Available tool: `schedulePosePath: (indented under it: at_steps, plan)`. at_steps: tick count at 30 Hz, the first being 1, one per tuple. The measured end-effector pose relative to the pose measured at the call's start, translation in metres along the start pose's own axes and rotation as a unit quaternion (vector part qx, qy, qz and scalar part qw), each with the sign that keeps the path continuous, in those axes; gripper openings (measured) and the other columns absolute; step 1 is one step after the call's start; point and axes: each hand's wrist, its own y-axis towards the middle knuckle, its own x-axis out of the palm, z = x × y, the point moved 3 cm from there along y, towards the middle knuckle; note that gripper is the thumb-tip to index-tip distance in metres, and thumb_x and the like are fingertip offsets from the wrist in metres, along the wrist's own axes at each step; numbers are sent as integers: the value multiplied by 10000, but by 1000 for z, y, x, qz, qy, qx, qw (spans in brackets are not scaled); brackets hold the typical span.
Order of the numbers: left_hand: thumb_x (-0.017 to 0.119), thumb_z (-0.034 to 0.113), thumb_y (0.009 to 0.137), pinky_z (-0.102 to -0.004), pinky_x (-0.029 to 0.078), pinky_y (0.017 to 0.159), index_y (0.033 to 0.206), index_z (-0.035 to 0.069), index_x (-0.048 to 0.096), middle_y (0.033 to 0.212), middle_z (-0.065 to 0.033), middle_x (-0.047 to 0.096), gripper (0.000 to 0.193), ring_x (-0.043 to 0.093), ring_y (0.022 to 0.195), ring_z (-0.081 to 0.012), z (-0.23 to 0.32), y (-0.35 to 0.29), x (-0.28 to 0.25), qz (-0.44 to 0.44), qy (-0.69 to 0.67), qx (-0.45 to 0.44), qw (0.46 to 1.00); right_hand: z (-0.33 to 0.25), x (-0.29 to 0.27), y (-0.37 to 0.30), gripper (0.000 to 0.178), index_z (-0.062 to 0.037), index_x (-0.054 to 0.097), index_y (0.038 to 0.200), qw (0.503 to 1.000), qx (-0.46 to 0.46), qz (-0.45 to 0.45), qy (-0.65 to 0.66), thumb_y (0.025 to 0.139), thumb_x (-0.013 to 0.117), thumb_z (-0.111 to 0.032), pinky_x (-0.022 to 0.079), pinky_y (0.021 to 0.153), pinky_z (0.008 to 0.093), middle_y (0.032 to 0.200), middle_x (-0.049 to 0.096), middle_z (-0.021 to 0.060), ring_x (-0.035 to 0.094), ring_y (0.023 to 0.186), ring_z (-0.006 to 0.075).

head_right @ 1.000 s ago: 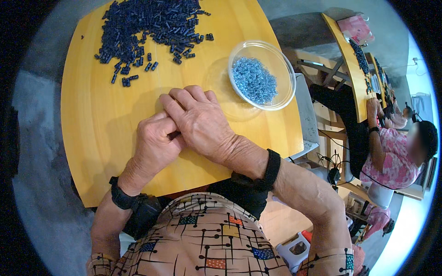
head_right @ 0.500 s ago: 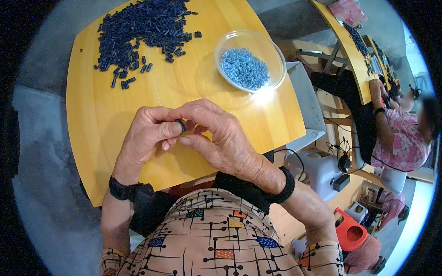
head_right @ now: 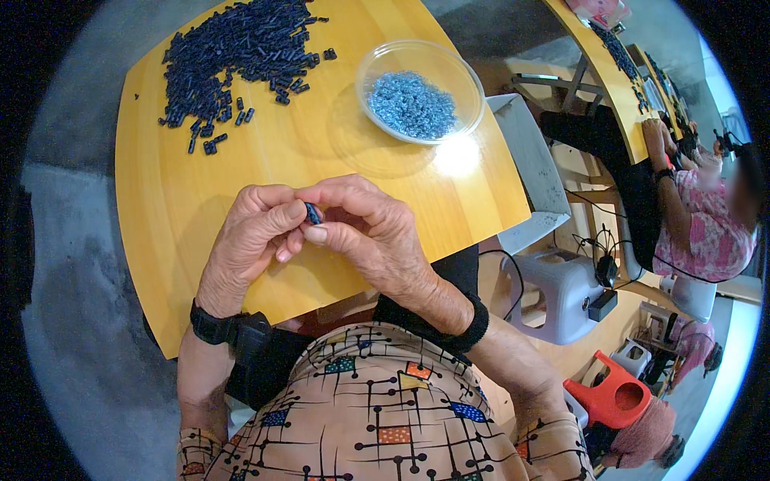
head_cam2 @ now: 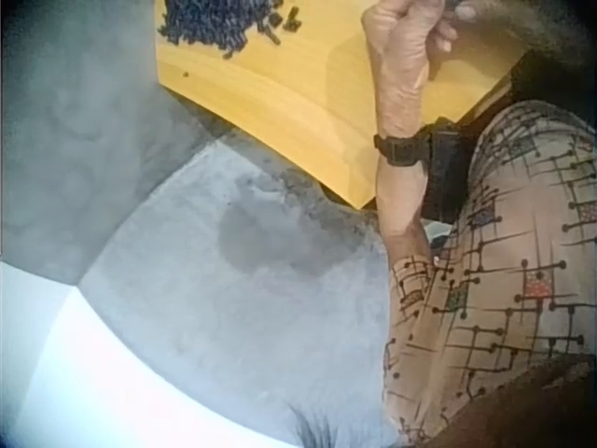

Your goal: Manually assembling small blue plastic capsule-like parts into finished units.

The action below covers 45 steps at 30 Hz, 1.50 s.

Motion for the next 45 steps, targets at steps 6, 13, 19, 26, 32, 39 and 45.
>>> schedulePosePath:
  at_steps: [6, 13, 19, 26, 32, 39, 45]
  plan:
    - [645, 199, 889, -159, 398, 389, 854, -18, 672, 675, -58, 643, 222, 538, 474, -60, -4, 0, -2, 8, -2, 13, 1000, 2, 1, -3, 321, -6, 606, 1137, 1000, -29, 6, -10, 825, 673, -28, 485, 840, 278, 1051, 584, 90, 585, 957, 171]
    - [637, 191, 895, -162, 403, 390, 861, -20, 672, 681, -57, 645, 216, 539, 479, -60, -7, 1, -4, 0, 24, 17, 1000, 3, 1, -5, 336, 1, 589, 1152, 991, -87, 16, -98, 826, 663, -36, 484, 828, 292, 1037, 606, 121, 597, 954, 209]
    - [632, 191, 900, -168, 428, 434, 866, -21, 673, 698, -63, 649, 219, 554, 525, -62, -2, -1, 1, 6, 41, 25, 999, 3, 0, -9, 349, 0, 581, 1168, 996, -47, 28, -67, 833, 666, -50, 489, 811, 286, 1048, 617, 120, 598, 946, 190]
    - [613, 152, 902, -168, 423, 406, 862, -18, 667, 668, -57, 637, 183, 545, 486, -64, 2, -1, 5, 20, 38, 35, 998, 7, 5, -14, 260, 25, 582, 1103, 995, 41, 86, -20, 860, 648, -37, 506, 759, 224, 986, 640, 78, 618, 853, 118]
    - [638, 146, 884, -185, 449, 454, 889, -20, 689, 716, -56, 653, 174, 577, 557, -71, 0, -1, -2, 22, 37, 50, 998, 13, 5, -11, 184, 22, 592, 1009, 992, -34, 124, 14, 842, 664, -10, 511, 758, 230, 924, 642, 68, 617, 833, 105]
    - [631, 115, 878, -180, 452, 465, 845, -15, 686, 694, -42, 637, 144, 575, 558, -64, 6, -3, 1, 63, 121, 82, 987, 14, 3, -8, 118, 4, 630, 907, 985, -12, 163, -44, 809, 695, -6, 485, 676, 216, 828, 647, 40, 583, 752, 83]
    - [629, 74, 869, -182, 462, 470, 844, -27, 676, 702, -38, 630, 114, 574, 559, -63, 7, -4, 5, 92, 152, 120, 977, 19, 2, -7, 98, -5, 627, 859, 983, -21, 174, -49, 797, 702, -3, 475, 648, 217, 787, 641, 34, 570, 720, 79]
